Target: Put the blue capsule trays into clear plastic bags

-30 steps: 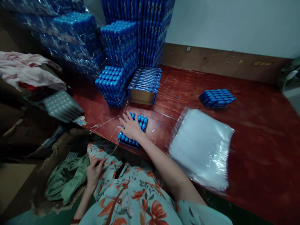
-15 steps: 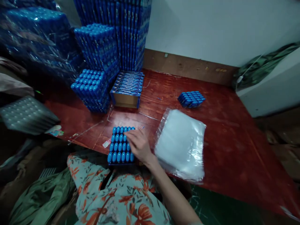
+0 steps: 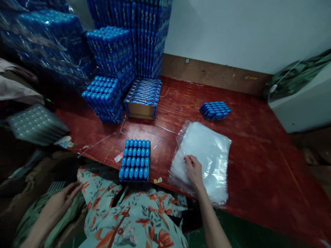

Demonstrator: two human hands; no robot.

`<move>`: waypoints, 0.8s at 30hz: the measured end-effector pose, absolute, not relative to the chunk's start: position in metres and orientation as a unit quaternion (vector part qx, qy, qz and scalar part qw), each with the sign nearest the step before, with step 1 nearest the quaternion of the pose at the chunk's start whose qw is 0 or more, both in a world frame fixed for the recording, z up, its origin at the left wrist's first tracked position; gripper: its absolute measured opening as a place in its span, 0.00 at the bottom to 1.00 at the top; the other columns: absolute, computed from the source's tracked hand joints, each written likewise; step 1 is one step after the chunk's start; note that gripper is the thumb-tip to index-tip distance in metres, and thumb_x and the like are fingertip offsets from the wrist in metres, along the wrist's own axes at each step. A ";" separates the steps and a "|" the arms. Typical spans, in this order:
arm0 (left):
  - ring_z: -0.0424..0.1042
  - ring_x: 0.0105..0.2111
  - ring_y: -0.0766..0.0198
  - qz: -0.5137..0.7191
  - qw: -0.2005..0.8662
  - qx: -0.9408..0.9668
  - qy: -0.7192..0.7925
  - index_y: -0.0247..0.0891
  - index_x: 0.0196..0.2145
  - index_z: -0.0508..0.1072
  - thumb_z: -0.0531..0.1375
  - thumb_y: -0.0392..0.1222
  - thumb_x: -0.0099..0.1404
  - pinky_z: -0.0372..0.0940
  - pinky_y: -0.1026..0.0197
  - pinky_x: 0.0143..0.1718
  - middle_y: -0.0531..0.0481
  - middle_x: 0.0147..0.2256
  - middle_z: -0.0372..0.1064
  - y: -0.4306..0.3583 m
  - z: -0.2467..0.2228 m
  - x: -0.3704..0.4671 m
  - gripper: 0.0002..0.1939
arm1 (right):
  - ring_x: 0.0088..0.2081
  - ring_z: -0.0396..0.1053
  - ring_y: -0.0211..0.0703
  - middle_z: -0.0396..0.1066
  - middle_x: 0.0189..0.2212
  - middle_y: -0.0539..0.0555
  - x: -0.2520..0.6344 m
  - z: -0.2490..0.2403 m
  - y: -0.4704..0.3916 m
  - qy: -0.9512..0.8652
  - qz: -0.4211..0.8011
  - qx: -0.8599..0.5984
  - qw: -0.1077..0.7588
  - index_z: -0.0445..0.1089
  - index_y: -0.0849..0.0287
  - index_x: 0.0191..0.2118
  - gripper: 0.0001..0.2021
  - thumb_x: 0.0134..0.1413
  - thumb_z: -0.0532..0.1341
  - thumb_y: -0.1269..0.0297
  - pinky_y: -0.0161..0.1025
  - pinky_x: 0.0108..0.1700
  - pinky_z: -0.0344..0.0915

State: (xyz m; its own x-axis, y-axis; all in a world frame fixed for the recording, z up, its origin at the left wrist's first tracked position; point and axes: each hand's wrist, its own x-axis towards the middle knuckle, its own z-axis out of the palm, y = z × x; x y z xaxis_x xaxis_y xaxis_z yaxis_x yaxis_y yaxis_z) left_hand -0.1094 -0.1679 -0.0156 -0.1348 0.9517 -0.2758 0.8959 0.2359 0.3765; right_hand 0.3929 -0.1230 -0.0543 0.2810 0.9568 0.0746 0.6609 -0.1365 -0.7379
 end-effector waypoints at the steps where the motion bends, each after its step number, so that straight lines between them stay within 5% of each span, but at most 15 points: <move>1: 0.76 0.38 0.52 0.104 0.220 0.630 0.738 0.39 0.43 0.73 0.51 0.55 0.64 0.71 0.57 0.36 0.47 0.40 0.77 -0.154 0.002 -0.098 0.21 | 0.31 0.64 0.43 0.64 0.25 0.52 0.391 -0.043 -0.117 -0.554 0.225 -0.717 0.357 0.63 0.56 0.27 0.18 0.61 0.48 0.52 0.41 0.36 0.61; 5: 0.59 0.59 0.51 0.297 0.141 0.762 0.558 0.40 0.63 0.51 0.56 0.52 0.64 0.57 0.51 0.59 0.41 0.61 0.56 -0.112 0.057 -0.006 0.34 | 0.28 0.61 0.41 0.62 0.21 0.50 0.374 0.014 -0.085 -0.705 0.241 -0.615 0.258 0.61 0.57 0.22 0.19 0.61 0.48 0.54 0.38 0.34 0.57; 8: 0.42 0.65 0.43 0.224 0.066 0.880 0.413 0.38 0.65 0.42 0.59 0.45 0.61 0.46 0.42 0.63 0.34 0.66 0.41 -0.090 0.066 0.079 0.42 | 0.28 0.62 0.40 0.65 0.22 0.51 0.348 0.057 -0.065 -0.815 0.242 -0.510 0.133 0.64 0.59 0.25 0.18 0.63 0.48 0.59 0.37 0.33 0.56; 11: 0.56 0.61 0.50 0.146 0.086 0.922 0.349 0.34 0.65 0.42 0.53 0.31 0.61 0.47 0.43 0.62 0.35 0.59 0.59 -0.073 0.054 0.137 0.38 | 0.31 0.66 0.41 0.72 0.29 0.55 0.331 0.092 -0.062 -0.850 0.250 -0.461 0.055 0.70 0.60 0.32 0.16 0.64 0.48 0.62 0.37 0.35 0.59; 13: 0.69 0.51 0.56 0.123 0.140 0.923 0.337 0.32 0.61 0.54 0.50 0.27 0.60 0.55 0.50 0.58 0.38 0.48 0.71 -0.065 0.047 0.152 0.31 | 0.34 0.69 0.44 0.74 0.34 0.56 0.331 0.110 -0.074 -0.837 0.241 -0.489 0.039 0.71 0.59 0.38 0.18 0.66 0.46 0.59 0.39 0.37 0.61; 16: 0.73 0.36 0.59 0.122 0.245 0.896 0.349 0.35 0.44 0.72 0.50 0.29 0.61 0.64 0.59 0.41 0.43 0.37 0.75 -0.062 0.049 0.146 0.17 | 0.45 0.69 0.49 0.72 0.46 0.59 0.337 0.128 -0.105 -0.812 0.199 -0.544 0.074 0.65 0.57 0.53 0.22 0.64 0.46 0.49 0.44 0.45 0.64; 18: 0.71 0.29 0.62 0.129 0.329 0.868 0.349 0.35 0.34 0.75 0.50 0.32 0.64 0.62 0.63 0.32 0.47 0.30 0.74 -0.065 0.061 0.133 0.13 | 0.50 0.66 0.52 0.67 0.53 0.60 0.338 0.132 -0.126 -0.827 0.179 -0.526 0.090 0.56 0.56 0.61 0.29 0.58 0.53 0.46 0.48 0.51 0.62; 21: 0.66 0.24 0.67 0.090 0.462 0.837 0.280 0.34 0.29 0.75 0.49 0.38 0.68 0.57 0.68 0.26 0.52 0.24 0.71 -0.072 0.088 0.111 0.17 | 0.46 0.67 0.50 0.71 0.44 0.58 0.331 0.133 -0.143 -0.848 0.171 -0.493 0.095 0.65 0.55 0.51 0.16 0.61 0.54 0.56 0.50 0.54 0.59; 24: 0.67 0.26 0.67 0.008 0.514 0.839 0.178 0.37 0.39 0.76 0.48 0.43 0.70 0.59 0.69 0.28 0.52 0.28 0.73 -0.077 0.112 0.093 0.17 | 0.34 0.68 0.42 0.71 0.31 0.53 0.322 0.137 -0.139 -0.831 0.221 -0.497 0.114 0.67 0.56 0.36 0.13 0.64 0.46 0.67 0.39 0.41 0.63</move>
